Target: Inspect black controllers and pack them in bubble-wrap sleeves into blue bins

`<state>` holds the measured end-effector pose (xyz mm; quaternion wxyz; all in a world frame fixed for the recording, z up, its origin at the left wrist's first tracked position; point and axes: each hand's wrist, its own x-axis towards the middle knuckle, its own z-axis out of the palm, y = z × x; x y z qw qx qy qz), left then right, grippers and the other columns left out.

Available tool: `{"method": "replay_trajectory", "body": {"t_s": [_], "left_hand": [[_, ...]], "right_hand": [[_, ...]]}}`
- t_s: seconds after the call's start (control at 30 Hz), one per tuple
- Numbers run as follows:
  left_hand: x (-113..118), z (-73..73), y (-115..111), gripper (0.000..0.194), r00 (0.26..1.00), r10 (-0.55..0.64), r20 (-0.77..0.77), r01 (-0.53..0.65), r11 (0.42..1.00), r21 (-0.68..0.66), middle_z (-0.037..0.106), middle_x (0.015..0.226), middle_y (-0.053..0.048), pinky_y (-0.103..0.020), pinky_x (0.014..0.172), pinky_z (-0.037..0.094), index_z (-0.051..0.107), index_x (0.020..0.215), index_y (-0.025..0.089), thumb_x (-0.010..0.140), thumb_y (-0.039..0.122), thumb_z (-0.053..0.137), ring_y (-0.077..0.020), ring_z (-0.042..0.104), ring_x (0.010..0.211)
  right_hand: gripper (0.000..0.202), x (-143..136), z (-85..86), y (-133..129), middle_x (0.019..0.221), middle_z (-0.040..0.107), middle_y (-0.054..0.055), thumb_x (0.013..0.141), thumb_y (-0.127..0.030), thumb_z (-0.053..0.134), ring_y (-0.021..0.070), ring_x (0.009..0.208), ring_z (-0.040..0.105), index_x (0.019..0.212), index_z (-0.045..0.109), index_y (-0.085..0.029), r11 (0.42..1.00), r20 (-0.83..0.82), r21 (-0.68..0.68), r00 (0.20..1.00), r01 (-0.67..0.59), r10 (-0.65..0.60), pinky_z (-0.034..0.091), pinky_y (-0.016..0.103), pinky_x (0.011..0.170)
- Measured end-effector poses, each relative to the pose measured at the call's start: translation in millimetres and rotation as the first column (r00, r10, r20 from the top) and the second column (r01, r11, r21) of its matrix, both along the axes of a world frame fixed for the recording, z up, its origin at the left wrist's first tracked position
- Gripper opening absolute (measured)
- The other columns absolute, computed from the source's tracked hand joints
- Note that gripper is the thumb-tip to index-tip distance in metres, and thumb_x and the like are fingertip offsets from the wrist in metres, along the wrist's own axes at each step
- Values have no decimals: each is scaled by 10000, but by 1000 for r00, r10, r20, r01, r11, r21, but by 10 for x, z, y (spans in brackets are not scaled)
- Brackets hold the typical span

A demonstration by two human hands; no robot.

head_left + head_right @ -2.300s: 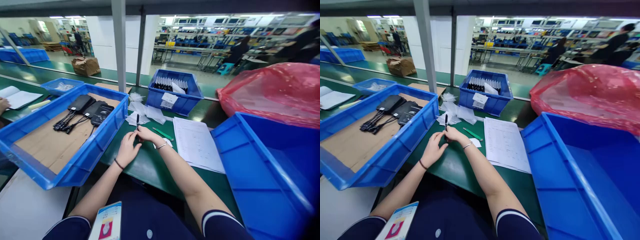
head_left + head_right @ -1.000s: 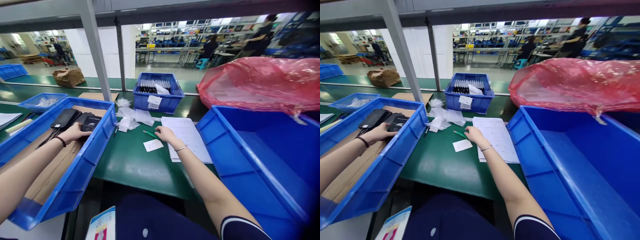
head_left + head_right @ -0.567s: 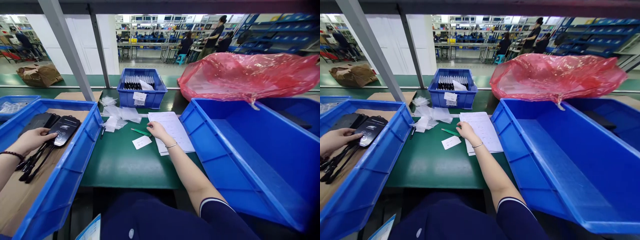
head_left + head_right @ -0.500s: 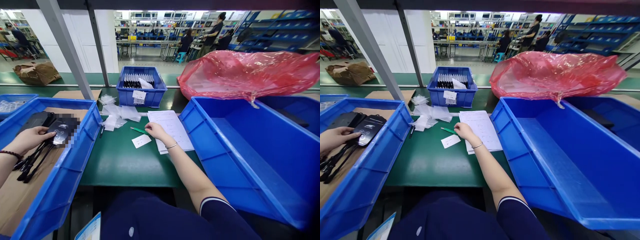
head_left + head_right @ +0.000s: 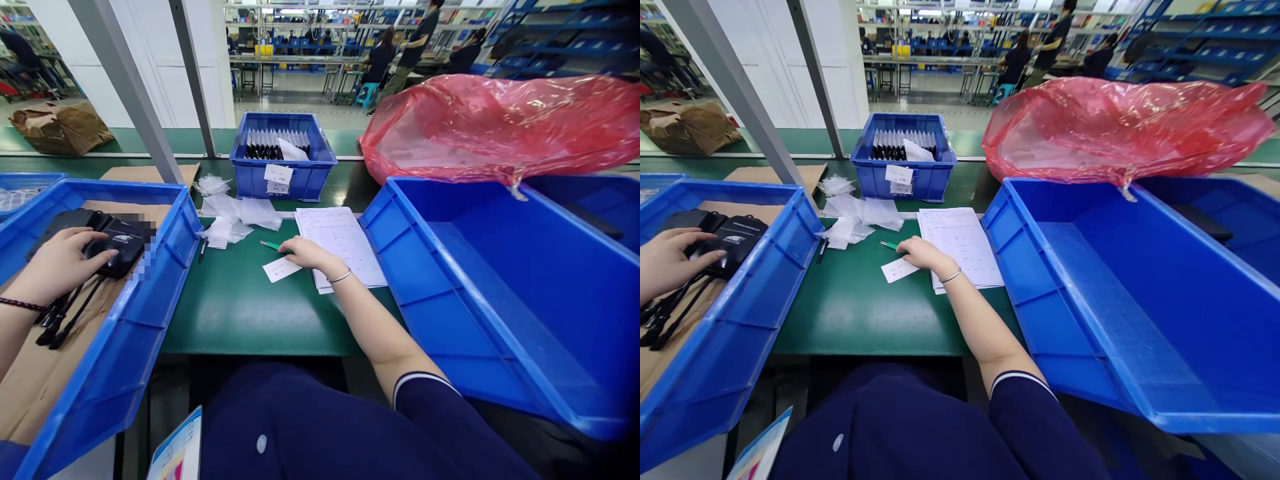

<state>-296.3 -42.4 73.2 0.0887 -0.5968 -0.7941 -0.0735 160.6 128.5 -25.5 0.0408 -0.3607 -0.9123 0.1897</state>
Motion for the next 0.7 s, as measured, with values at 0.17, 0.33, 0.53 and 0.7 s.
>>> {"method": "replay_trajectory", "body": {"t_s": [0.17,0.33,0.53,0.7], "left_hand": [[-112,-150,72,681,999,49,2,-49,987,-153,595,1139,-77,-365,997,414,630,1088,190,695,709,431,-244,524,1146],[-91,-125,46,704,1000,5,-24,-9,986,-167,572,1200,-106,-381,1015,394,590,1171,168,744,690,385,-256,487,1201],[28,-21,26,836,999,48,24,-41,970,-241,535,1276,-191,-426,988,407,440,1323,60,727,646,470,-327,503,1185],[204,-28,-6,991,990,33,139,-7,982,-188,557,1236,-217,-389,946,439,359,1356,30,607,611,650,-342,553,1124]], "right_hand": [[306,-15,-29,-46,1094,674,95,827,-104,518,231,1011,580,1091,668,-140,995,-4,40,996,86,-86,437,318,890],[264,4,-78,-49,1007,682,74,811,-96,527,210,940,600,1011,685,-165,988,13,56,989,145,-146,443,278,819],[218,-53,-121,-83,1009,654,78,848,-153,515,195,926,599,1013,657,-167,968,-13,93,972,234,-234,439,270,805],[172,-188,-131,-157,939,662,92,856,-196,527,212,888,613,954,656,-138,982,-93,100,984,163,-154,458,301,792]]}}
